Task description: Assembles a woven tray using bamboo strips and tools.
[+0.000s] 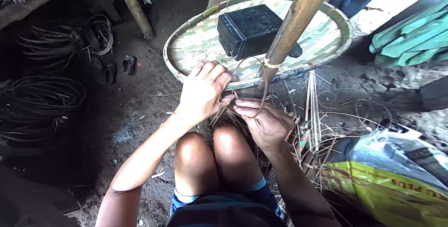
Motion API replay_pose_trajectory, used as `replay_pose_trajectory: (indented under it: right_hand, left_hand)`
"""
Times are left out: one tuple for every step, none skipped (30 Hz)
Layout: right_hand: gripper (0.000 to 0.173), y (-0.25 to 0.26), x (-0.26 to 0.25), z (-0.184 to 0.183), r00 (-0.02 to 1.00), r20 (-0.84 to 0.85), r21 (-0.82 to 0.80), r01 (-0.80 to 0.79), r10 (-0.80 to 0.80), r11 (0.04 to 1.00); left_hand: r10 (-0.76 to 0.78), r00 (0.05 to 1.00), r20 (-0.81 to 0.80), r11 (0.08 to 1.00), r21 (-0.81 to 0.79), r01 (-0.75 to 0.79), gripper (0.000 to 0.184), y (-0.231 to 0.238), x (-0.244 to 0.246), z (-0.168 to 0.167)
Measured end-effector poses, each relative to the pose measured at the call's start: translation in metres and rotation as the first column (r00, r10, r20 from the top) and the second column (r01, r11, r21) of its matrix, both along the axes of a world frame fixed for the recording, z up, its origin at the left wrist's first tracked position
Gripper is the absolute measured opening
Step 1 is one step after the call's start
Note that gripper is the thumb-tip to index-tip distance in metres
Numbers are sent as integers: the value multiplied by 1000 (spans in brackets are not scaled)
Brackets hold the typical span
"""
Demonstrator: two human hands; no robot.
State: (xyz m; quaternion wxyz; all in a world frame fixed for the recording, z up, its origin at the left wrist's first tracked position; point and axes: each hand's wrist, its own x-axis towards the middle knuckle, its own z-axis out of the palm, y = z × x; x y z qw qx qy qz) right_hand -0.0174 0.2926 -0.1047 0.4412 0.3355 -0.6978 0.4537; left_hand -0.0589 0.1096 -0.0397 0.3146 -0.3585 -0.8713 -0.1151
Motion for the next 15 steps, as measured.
replay_pose_trajectory:
  right_hand:
    - [5,-1,-2,1,1000,5,9,7,-7,1000]
    - [5,-2,-4,3,1000,10,11,4,-5,1000]
    - [4,-2,-6,4,1000,11,12,-5,5,1000]
    - [4,-3,-8,4,1000,7,12,-13,13,1000]
    - [4,-3,-10,5,1000,-1,19,-17,17,1000]
    - [4,-3,-13,5,1000,-5,40,-12,12,999]
    - [6,-3,-16,5,1000,-12,66,7,-6,998]
    - [7,-3,-19,5,1000,-17,84,19,-18,996]
    - [8,-4,-20,5,999,-21,90,28,-26,996]
    - [7,-4,-21,6,998,-35,98,51,-48,994]
    - [5,-4,-20,8,996,-46,109,78,-73,991]
    - [3,-4,-17,11,992,-53,124,117,-111,985]
    - [7,-3,-14,14,982,-79,137,183,-174,974]
    - [15,-3,-14,17,963,-122,144,257,-240,956]
    - [19,-3,-16,18,940,-159,156,326,-302,932]
  left_hand:
    - [-2,1000,5,1000,-4,2,31,0,0,0]
    - [-2,1000,5,1000,-6,2,30,0,1,1]
    - [0,1000,3,1000,-4,0,29,0,1,1]
    - [3,1000,8,1000,-1,-3,29,1,1,1]
    - [7,999,32,1000,-4,-7,29,1,1,2]
    - [5,995,97,1000,-11,-4,31,0,3,6]
    - [-14,976,217,1000,-22,19,34,-2,4,14]
    - [-50,921,387,997,-27,66,39,-5,5,26]
    - [-99,829,551,992,-16,129,42,-9,1,40]
    - [-157,715,681,980,15,200,40,-12,-5,53]
    - [-219,594,774,963,72,261,34,-15,-14,65]
    - [-269,484,833,949,143,280,28,-16,-23,73]
    - [-302,387,871,941,209,265,24,-15,-32,77]
    - [-321,277,905,937,261,234,22,-14,-41,80]
    - [-338,183,923,932,301,204,18,-12,-48,80]
